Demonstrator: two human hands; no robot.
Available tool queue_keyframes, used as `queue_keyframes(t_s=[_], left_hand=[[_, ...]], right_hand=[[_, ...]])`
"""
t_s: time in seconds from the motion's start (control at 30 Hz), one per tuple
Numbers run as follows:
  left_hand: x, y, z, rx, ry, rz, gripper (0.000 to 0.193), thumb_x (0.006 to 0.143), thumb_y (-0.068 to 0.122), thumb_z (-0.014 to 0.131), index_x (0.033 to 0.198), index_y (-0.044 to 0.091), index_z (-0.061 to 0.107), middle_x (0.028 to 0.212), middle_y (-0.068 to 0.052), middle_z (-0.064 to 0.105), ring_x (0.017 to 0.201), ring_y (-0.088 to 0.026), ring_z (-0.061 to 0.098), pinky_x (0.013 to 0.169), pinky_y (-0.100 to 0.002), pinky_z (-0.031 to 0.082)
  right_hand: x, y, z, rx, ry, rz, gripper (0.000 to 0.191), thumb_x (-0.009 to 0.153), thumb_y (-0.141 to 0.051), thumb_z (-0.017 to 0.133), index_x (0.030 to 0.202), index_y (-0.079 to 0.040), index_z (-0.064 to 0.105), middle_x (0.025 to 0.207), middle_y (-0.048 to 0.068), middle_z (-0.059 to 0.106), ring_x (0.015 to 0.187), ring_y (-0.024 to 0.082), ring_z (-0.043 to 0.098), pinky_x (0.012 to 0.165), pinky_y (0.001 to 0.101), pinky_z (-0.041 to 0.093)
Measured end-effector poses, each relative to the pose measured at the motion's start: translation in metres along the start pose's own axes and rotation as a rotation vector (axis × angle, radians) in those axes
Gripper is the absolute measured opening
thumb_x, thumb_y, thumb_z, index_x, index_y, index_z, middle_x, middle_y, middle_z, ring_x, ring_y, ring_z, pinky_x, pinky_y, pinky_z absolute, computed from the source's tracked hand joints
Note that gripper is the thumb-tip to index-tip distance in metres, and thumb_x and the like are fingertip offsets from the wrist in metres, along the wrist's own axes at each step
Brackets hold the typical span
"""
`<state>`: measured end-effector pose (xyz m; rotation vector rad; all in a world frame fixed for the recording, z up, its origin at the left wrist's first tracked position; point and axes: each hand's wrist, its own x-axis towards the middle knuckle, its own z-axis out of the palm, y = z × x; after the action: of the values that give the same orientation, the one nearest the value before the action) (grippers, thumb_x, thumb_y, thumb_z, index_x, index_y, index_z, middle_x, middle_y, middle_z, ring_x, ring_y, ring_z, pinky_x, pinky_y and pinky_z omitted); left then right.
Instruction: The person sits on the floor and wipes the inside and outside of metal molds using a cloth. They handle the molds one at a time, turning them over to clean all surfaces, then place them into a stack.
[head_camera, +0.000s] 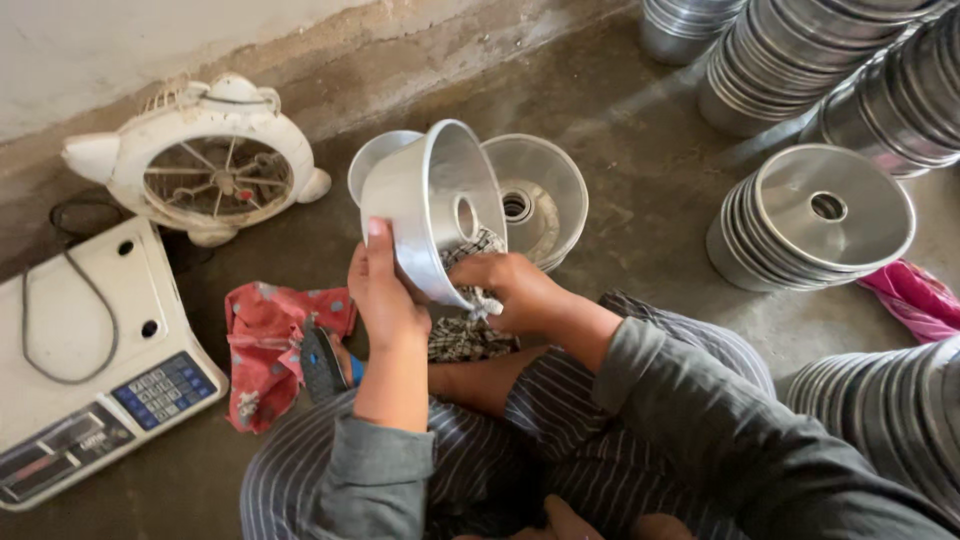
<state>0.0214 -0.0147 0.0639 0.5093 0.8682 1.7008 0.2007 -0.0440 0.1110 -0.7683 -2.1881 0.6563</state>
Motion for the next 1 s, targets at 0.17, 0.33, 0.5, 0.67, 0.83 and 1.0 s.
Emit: queue_keyframes(t_s=[0.17,0.33,0.5,0.67,0.83,1.0], left_hand=[[-0.003,0.008,0.005,0.615,-0.421,0.721,0.055,0.103,0.044,0.068,0.129,-0.004,0.062,0.124,-0.011,0.065,0.116,-0.022,0.060,0.102,-0.036,0.047],[-0.001,-0.007,0.001,0.189,-0.433,0.351,0.056,0.102,0.051,0.066,0.125,0.000,0.067,0.115,-0.005,0.069,0.104,-0.015,0.062,0.093,-0.032,0.051],[0.020,-0.029,-0.020,0.019,-0.201,0.023,0.058,0.103,0.051,0.066,0.119,-0.005,0.067,0.108,-0.008,0.068,0.095,-0.017,0.061,0.087,-0.036,0.050],[0.014,-0.040,-0.022,0.010,-0.314,0.200,0.059,0.100,0.051,0.065,0.132,0.002,0.059,0.122,-0.006,0.065,0.111,-0.017,0.061,0.099,-0.037,0.051],[0.016,-0.002,-0.018,-0.306,-0.344,-0.201,0.072,0.097,0.061,0.058,0.141,0.004,0.055,0.132,-0.012,0.064,0.120,-0.026,0.062,0.105,-0.043,0.050],[0.023,0.004,-0.017,-0.151,-0.217,-0.258,0.074,0.095,0.064,0.051,0.141,0.005,0.056,0.135,-0.011,0.065,0.122,-0.027,0.064,0.105,-0.045,0.051]], right_hand=[[0.004,0.000,0.008,0.533,0.390,0.281,0.032,0.086,-0.010,0.077,0.117,-0.006,0.070,0.105,0.008,0.074,0.096,0.021,0.070,0.085,0.0384,0.058],[-0.009,-0.005,0.021,0.292,0.234,-0.012,0.042,0.080,-0.014,0.084,0.115,-0.009,0.061,0.105,0.007,0.066,0.098,0.020,0.067,0.086,0.0375,0.055],[-0.005,0.017,0.018,-0.099,0.084,0.066,0.049,0.070,-0.007,0.082,0.117,-0.009,0.067,0.106,0.011,0.073,0.099,0.031,0.071,0.085,0.0416,0.058],[-0.004,0.013,0.029,0.712,0.360,0.261,0.044,0.084,-0.006,0.084,0.123,-0.006,0.063,0.113,0.015,0.071,0.103,0.033,0.073,0.091,0.0402,0.060],[-0.007,0.008,0.023,-0.332,-0.030,-0.112,0.068,0.059,0.002,0.075,0.126,-0.006,0.067,0.120,0.013,0.073,0.102,0.029,0.070,0.088,0.0383,0.057],[0.010,0.013,0.011,0.335,0.133,0.206,0.045,0.080,-0.007,0.084,0.122,-0.004,0.069,0.111,0.013,0.074,0.101,0.023,0.072,0.089,0.0373,0.058]])
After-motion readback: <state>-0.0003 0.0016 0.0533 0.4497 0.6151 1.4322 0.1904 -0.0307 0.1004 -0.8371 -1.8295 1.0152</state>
